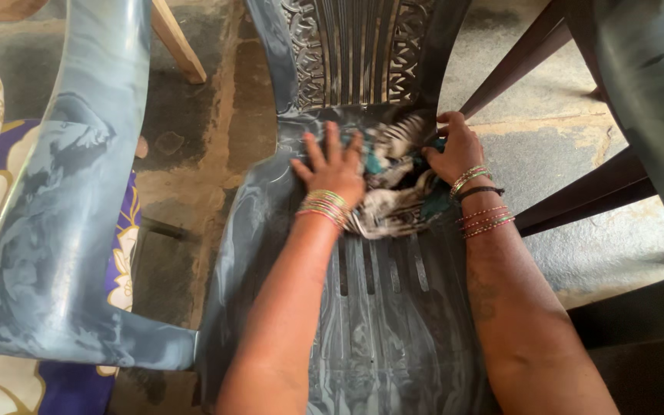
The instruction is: The person wipes the seat, backrest, and underside of a plastic chair with a cloth by hand.
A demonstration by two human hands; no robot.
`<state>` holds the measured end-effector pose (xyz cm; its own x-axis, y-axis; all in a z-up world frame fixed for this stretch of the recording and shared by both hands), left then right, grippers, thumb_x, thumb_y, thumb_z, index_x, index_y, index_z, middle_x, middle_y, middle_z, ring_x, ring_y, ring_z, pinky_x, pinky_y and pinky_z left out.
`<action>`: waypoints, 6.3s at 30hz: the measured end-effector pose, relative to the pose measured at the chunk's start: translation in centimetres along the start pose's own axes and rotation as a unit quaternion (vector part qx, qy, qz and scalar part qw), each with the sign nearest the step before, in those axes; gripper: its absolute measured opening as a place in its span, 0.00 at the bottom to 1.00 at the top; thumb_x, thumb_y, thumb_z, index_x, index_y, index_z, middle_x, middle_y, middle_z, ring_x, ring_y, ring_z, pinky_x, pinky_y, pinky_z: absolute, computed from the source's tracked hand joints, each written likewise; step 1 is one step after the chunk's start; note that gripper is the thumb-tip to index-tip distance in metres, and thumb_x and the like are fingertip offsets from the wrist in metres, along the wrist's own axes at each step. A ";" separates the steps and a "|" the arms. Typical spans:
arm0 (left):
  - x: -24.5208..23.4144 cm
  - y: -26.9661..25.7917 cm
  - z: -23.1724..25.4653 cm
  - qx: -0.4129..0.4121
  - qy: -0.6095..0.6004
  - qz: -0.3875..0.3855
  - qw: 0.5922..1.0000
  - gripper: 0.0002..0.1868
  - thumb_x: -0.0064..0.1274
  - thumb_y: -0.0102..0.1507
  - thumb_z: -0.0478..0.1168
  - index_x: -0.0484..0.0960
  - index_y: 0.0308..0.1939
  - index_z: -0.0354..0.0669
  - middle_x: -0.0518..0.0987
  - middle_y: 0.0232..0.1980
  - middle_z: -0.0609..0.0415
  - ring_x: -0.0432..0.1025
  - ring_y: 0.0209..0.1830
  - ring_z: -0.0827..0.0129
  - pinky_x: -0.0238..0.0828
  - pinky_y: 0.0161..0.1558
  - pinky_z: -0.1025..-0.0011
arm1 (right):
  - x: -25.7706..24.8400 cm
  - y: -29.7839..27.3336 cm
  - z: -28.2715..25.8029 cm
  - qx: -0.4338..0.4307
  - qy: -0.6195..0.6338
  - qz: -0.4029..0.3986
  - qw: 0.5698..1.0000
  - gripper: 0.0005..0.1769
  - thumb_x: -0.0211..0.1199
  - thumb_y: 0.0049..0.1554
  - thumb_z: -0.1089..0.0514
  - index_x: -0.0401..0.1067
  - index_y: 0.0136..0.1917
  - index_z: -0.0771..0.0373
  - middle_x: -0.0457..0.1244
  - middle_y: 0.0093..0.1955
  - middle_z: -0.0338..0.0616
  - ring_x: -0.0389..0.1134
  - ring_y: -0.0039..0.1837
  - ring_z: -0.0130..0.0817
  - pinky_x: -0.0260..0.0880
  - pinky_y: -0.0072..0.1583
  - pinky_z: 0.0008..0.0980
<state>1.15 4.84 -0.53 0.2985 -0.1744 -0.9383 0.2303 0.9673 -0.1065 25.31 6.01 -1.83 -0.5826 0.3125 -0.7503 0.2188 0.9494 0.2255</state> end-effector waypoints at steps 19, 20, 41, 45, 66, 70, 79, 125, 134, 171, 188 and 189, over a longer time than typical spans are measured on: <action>4.5 -4.1 5.6 0.152 -0.001 -0.072 0.986 0.37 0.52 0.61 0.52 0.60 0.75 0.61 0.40 0.84 0.54 0.28 0.84 0.46 0.25 0.72 0.27 | 0.1 0.0 0.2 -0.015 -0.002 0.010 1.000 0.31 0.71 0.51 0.58 0.63 0.66 0.57 0.70 0.58 0.53 0.70 0.61 0.53 0.68 0.61 0.48; 4.5 -4.4 5.4 0.152 0.003 -0.076 0.985 0.38 0.52 0.61 0.52 0.60 0.75 0.61 0.39 0.84 0.54 0.28 0.84 0.47 0.25 0.72 0.28 | 0.0 0.0 0.3 -0.016 -0.002 0.012 1.000 0.32 0.71 0.51 0.57 0.63 0.66 0.58 0.70 0.57 0.53 0.70 0.61 0.54 0.68 0.61 0.48; -1.8 -4.9 -6.1 -0.099 0.078 -0.015 0.992 0.30 0.42 0.66 0.43 0.63 0.74 0.70 0.39 0.85 0.59 0.30 0.84 0.43 0.23 0.66 0.17 | 0.2 0.0 0.3 0.005 -0.005 0.003 1.000 0.36 0.75 0.47 0.57 0.63 0.66 0.56 0.70 0.57 0.49 0.69 0.62 0.53 0.66 0.61 0.51; 0.7 -6.8 -2.5 -0.002 0.079 -0.068 0.995 0.38 0.50 0.61 0.50 0.60 0.76 0.62 0.38 0.84 0.50 0.28 0.82 0.39 0.22 0.64 0.17 | 0.3 0.1 0.5 0.006 -0.004 0.008 1.000 0.37 0.75 0.47 0.56 0.63 0.67 0.55 0.70 0.57 0.49 0.68 0.62 0.54 0.66 0.62 0.52; 4.8 -2.3 -3.4 0.097 -0.150 -0.048 0.983 0.57 0.51 0.61 0.43 0.23 0.80 0.62 0.34 0.86 0.46 0.29 0.85 0.49 0.23 0.76 0.39 | 7.3 -1.8 -1.3 -0.148 -0.091 -0.104 0.979 0.78 0.66 0.35 0.15 0.32 0.84 0.45 0.29 0.86 0.55 0.23 0.84 0.55 0.23 0.76 0.68; 5.1 -1.0 -4.9 0.103 -0.290 -0.061 0.949 0.54 0.51 0.65 0.41 0.25 0.81 0.57 0.37 0.85 0.43 0.28 0.86 0.51 0.17 0.77 0.43 | 12.2 -4.4 -2.7 -0.169 -0.101 -0.225 0.954 0.49 0.62 0.55 0.25 0.46 0.83 0.27 0.29 0.91 0.42 0.22 0.89 0.53 0.16 0.74 0.74; 9.3 6.2 -11.3 0.090 -0.741 0.080 0.661 0.44 0.59 0.63 0.38 0.52 0.78 0.34 0.55 0.80 0.31 0.56 0.79 0.51 0.57 0.72 0.63 | 12.4 -13.5 -9.9 -0.274 -0.183 -0.274 0.903 0.46 0.62 0.53 0.51 0.51 0.81 0.32 0.41 0.86 0.30 0.40 0.86 0.44 0.46 0.73 0.73; -1.2 -0.3 -12.1 0.044 -0.344 0.481 0.805 0.16 0.58 0.65 0.46 0.84 0.47 0.36 0.80 0.57 0.38 0.72 0.61 0.46 0.66 0.64 0.56 | 11.9 -11.9 -10.0 -0.346 -0.157 -0.244 0.892 0.30 0.65 0.57 0.52 0.66 0.72 0.55 0.62 0.69 0.48 0.62 0.75 0.51 0.64 0.73 0.47; -2.3 -1.2 -14.1 0.027 -0.376 0.478 0.794 0.15 0.57 0.65 0.44 0.84 0.49 0.37 0.80 0.59 0.39 0.73 0.63 0.49 0.66 0.64 0.59 | 7.9 -13.5 -15.3 -0.379 -0.245 -0.046 0.891 0.20 0.66 0.49 0.56 0.73 0.56 0.51 0.64 0.54 0.46 0.66 0.54 0.49 0.65 0.52 0.54; -4.3 -3.0 -13.7 0.049 -0.254 0.449 0.855 0.19 0.59 0.66 0.49 0.84 0.53 0.39 0.76 0.64 0.38 0.67 0.67 0.46 0.61 0.68 0.55 | 5.6 -3.8 -6.5 -0.147 -0.357 -0.005 0.922 0.14 0.65 0.50 0.58 0.77 0.52 0.55 0.68 0.53 0.47 0.68 0.57 0.41 0.72 0.56 0.38; -3.3 -2.4 -12.0 0.073 -0.232 0.394 0.886 0.25 0.57 0.66 0.55 0.83 0.54 0.36 0.77 0.62 0.34 0.70 0.65 0.44 0.64 0.67 0.55 | -0.8 -2.2 -5.5 0.031 -0.369 -0.043 0.928 0.36 0.76 0.46 0.50 0.69 0.64 0.65 0.61 0.66 0.49 0.66 0.63 0.41 0.71 0.60 0.39; -3.1 -2.3 -11.8 0.074 -0.232 0.386 0.890 0.26 0.57 0.66 0.55 0.83 0.55 0.36 0.76 0.63 0.34 0.69 0.66 0.44 0.63 0.68 0.55 | -0.6 -2.1 -5.1 0.051 -0.367 -0.049 0.928 0.38 0.76 0.48 0.48 0.67 0.65 0.66 0.58 0.68 0.53 0.67 0.61 0.42 0.72 0.58 0.38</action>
<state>-11.20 5.34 -1.23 0.7629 0.4406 -0.4731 -0.0997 0.8032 0.5874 21.21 4.01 1.28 0.0776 0.0834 -0.9935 0.2882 0.9521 0.1024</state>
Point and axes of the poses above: each hand's wrist, its own y-axis towards the middle knuckle, its own x-axis out of the palm, z = x × y, the point moved 5 cm from there along y, towards the middle knuckle
